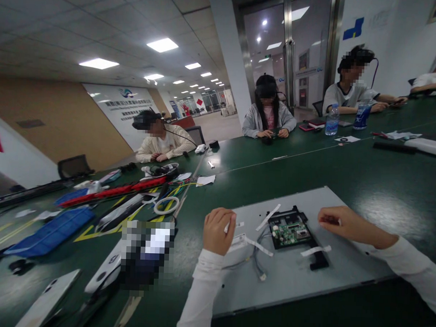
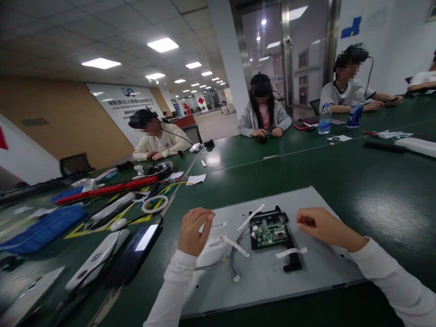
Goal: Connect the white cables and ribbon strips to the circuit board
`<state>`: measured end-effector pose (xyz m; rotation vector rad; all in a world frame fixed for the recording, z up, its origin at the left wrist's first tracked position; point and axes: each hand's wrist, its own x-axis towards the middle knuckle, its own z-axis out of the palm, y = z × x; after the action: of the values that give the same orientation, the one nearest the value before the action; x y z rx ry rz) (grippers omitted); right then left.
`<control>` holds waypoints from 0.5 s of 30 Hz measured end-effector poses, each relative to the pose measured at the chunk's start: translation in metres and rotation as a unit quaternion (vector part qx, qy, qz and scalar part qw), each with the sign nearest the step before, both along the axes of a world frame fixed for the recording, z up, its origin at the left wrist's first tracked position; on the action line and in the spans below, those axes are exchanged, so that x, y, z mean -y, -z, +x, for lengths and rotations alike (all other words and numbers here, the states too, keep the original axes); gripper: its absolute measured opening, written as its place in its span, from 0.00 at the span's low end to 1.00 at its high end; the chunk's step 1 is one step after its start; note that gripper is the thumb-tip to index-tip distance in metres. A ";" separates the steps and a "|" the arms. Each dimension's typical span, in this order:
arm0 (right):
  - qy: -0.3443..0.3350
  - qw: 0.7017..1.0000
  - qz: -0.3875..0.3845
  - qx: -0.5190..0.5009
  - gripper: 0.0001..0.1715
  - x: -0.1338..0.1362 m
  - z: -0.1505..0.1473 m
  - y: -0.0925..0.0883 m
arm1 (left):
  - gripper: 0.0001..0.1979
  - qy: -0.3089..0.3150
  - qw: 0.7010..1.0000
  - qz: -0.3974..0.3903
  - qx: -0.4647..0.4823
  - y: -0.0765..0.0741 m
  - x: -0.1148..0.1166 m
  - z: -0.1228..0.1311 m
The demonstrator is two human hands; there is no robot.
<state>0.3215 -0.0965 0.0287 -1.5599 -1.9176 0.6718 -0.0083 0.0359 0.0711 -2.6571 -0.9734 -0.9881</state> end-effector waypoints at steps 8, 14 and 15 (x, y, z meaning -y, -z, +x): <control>-0.159 0.987 -0.003 0.008 0.12 0.017 -0.035 -0.014 | 0.12 -0.076 0.997 0.003 0.027 0.018 -0.032 -0.032; -0.162 0.985 -0.008 0.061 0.15 0.019 -0.040 -0.012 | 0.12 -0.093 0.996 -0.005 0.012 0.024 -0.034 -0.032; -0.161 0.985 -0.006 0.069 0.16 0.019 -0.039 -0.012 | 0.12 -0.095 0.995 -0.007 0.011 0.024 -0.035 -0.033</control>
<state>0.2828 -0.1150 0.0403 -1.3449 -2.3030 0.7235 -0.0411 0.0708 0.0471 -2.5113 -1.2137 -0.9748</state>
